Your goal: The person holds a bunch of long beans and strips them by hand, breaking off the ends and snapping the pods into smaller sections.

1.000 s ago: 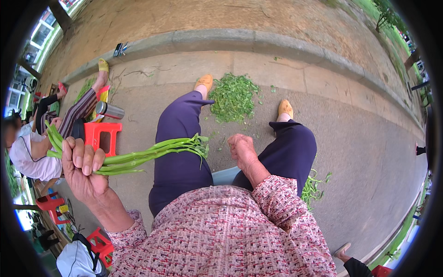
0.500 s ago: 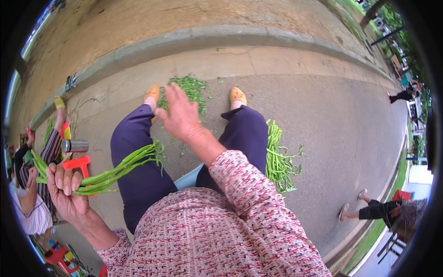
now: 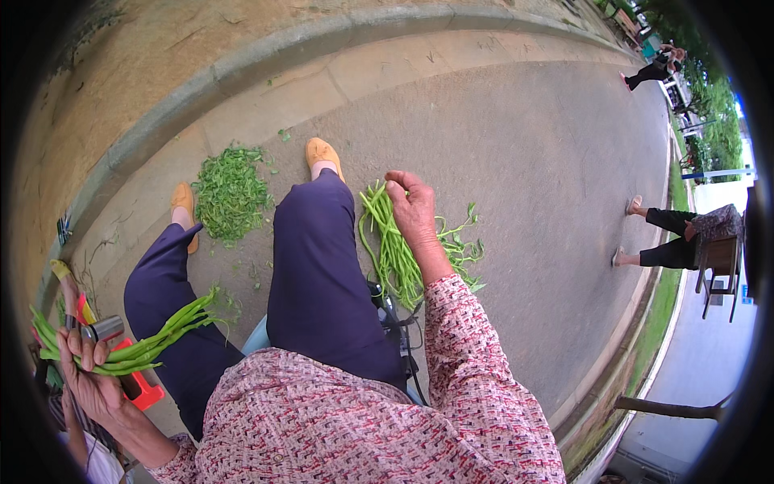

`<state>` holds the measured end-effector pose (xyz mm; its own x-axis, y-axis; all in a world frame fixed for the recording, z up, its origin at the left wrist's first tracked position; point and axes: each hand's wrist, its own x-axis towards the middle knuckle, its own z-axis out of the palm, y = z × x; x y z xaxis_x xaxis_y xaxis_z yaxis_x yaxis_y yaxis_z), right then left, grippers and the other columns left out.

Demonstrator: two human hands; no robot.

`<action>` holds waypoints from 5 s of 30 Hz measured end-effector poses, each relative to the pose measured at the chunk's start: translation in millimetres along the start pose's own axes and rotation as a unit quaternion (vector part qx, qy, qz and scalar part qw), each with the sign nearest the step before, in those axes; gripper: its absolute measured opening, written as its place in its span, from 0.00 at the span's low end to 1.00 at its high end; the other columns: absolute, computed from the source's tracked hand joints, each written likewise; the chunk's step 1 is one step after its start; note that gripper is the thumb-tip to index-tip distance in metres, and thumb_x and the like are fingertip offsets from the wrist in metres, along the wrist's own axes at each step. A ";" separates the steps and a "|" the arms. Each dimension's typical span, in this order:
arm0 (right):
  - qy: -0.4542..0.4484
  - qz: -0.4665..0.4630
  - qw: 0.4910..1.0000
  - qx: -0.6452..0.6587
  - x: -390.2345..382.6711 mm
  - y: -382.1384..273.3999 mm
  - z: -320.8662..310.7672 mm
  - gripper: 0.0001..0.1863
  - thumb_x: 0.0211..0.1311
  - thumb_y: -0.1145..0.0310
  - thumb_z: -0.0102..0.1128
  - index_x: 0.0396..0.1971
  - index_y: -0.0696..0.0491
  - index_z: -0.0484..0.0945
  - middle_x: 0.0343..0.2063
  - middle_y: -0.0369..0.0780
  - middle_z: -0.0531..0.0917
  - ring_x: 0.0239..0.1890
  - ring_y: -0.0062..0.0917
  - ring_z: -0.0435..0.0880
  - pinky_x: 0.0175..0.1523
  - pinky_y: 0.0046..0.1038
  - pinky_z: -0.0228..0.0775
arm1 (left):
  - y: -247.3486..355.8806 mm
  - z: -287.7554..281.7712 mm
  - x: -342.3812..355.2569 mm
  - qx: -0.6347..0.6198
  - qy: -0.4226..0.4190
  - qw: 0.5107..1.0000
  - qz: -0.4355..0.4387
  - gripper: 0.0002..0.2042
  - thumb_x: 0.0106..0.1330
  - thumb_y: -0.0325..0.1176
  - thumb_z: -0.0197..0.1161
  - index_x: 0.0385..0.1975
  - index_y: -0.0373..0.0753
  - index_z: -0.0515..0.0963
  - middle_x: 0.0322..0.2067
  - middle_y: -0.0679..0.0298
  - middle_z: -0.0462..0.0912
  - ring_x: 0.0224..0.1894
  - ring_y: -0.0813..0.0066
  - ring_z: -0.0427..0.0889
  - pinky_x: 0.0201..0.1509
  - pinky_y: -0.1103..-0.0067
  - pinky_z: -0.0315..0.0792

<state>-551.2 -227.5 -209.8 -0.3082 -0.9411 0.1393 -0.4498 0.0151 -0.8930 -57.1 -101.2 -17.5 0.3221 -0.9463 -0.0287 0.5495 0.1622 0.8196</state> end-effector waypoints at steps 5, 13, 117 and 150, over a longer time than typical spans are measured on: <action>-0.175 0.120 0.892 -0.399 -44.8 145.1 -54.0 0.15 0.49 0.68 0.54 0.40 0.53 0.79 0.53 0.42 0.72 0.56 0.38 0.69 0.54 0.42 0.65 | -16.0 10.2 15.0 0.029 0.013 0.999 -0.026 0.08 0.73 0.32 0.42 0.39 0.35 0.66 0.25 0.66 0.66 0.19 0.82 0.64 0.26 0.82 0.62; -0.328 0.149 0.783 -0.507 -70.4 189.1 -34.2 0.18 0.51 0.70 0.53 0.45 0.50 0.76 0.64 0.39 0.59 0.64 0.40 0.58 0.57 0.49 0.58 | -33.9 20.6 29.7 0.077 0.056 0.993 -0.065 0.08 0.73 0.33 0.42 0.40 0.36 0.66 0.24 0.67 0.67 0.19 0.82 0.65 0.25 0.83 0.63; -0.317 -0.285 0.898 0.111 28.2 -163.3 110.4 0.19 0.56 0.73 0.53 0.49 0.57 0.65 0.37 0.46 0.72 0.42 0.42 0.72 0.46 0.39 0.59 | -186.3 184.3 95.1 0.117 -0.145 0.976 -0.115 0.12 0.62 0.40 0.61 0.39 0.41 0.76 0.55 0.58 0.70 0.59 0.69 0.63 0.64 0.66 0.52; -0.089 0.293 0.826 -0.473 -2.1 280.4 -27.2 0.11 0.59 0.64 0.49 0.39 0.53 0.70 0.38 0.45 0.80 0.43 0.41 0.79 0.46 0.47 0.67 | -194.9 34.9 62.6 0.603 -0.122 0.759 -0.213 0.13 0.58 0.31 0.57 0.40 0.29 0.75 0.39 0.62 0.77 0.44 0.74 0.73 0.53 0.79 0.63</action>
<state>-699.5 -212.1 -448.9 -0.6153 -0.7123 -0.3377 -0.7471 0.6636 -0.0385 -171.0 -201.9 -159.1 0.0809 -0.8882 -0.4523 -0.5892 -0.4086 0.6971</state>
